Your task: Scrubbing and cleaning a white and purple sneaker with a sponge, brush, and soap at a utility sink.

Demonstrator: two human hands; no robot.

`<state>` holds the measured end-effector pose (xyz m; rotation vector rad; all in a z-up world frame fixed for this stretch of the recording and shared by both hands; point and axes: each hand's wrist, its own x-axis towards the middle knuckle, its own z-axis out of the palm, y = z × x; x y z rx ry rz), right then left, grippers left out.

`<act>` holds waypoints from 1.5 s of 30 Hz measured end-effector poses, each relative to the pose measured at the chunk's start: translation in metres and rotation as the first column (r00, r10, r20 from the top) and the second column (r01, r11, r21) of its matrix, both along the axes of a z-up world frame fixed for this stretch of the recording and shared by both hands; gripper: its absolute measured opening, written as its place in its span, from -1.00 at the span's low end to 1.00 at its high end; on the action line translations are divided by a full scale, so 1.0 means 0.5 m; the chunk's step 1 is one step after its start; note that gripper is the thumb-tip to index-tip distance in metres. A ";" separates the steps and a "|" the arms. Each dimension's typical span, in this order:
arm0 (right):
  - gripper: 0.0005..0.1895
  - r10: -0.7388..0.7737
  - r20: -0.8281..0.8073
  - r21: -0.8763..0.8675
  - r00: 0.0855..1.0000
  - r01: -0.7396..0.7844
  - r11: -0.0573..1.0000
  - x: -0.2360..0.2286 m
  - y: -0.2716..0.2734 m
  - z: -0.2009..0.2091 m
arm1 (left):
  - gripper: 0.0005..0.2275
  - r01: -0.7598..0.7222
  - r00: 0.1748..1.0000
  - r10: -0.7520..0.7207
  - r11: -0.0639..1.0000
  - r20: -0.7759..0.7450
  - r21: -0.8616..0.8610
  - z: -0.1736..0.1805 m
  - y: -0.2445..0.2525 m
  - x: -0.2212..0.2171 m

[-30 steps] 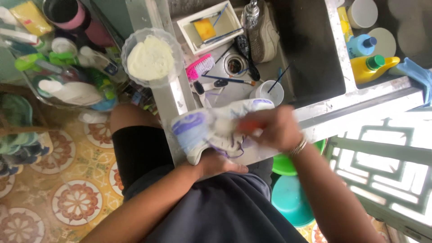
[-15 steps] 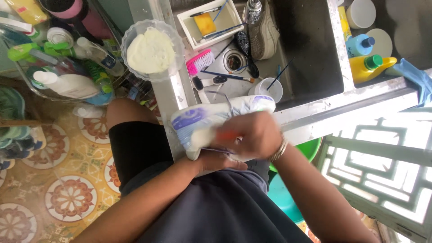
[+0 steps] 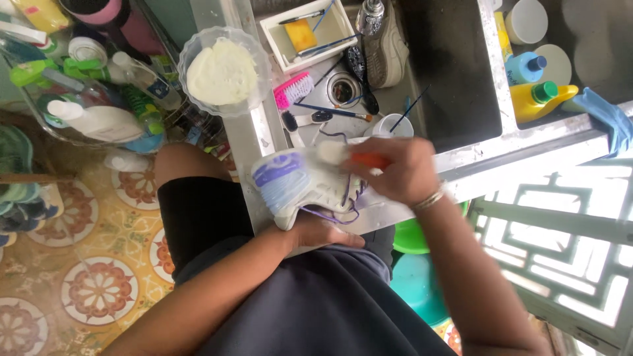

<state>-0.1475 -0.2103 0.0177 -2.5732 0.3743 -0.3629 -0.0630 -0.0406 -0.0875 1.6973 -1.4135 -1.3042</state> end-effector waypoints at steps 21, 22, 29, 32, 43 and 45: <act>-0.72 0.227 0.048 0.039 0.973 -0.229 0.973 -0.028 0.075 -0.022 | -0.14 -0.015 0.981 0.015 1.000 -0.194 0.003 -0.065 0.006 -0.027; -0.72 0.223 0.054 0.033 0.973 -0.225 0.974 -0.035 0.055 -0.030 | -0.14 -0.011 0.982 0.011 1.000 -0.188 -0.001 -0.077 0.004 -0.026; -0.76 0.048 0.041 0.067 0.998 -0.051 0.996 -0.039 0.062 -0.024 | -0.17 0.029 0.985 -0.015 0.996 -0.171 0.085 -0.096 0.006 -0.035; -0.76 0.128 0.054 0.083 0.990 -0.133 0.988 -0.077 0.062 -0.045 | -0.19 0.108 0.983 -0.106 0.994 -0.148 0.002 -0.092 0.003 -0.030; -0.82 0.054 0.086 0.245 0.995 -0.074 0.967 -0.139 0.054 -0.069 | -0.37 0.114 0.986 -0.128 0.985 -0.110 -0.132 -0.048 0.014 -0.011; -0.76 -0.166 0.085 0.176 0.982 0.149 0.973 -0.143 0.024 -0.080 | -0.09 -0.120 0.988 0.095 0.969 -0.126 -0.217 -0.071 0.015 -0.015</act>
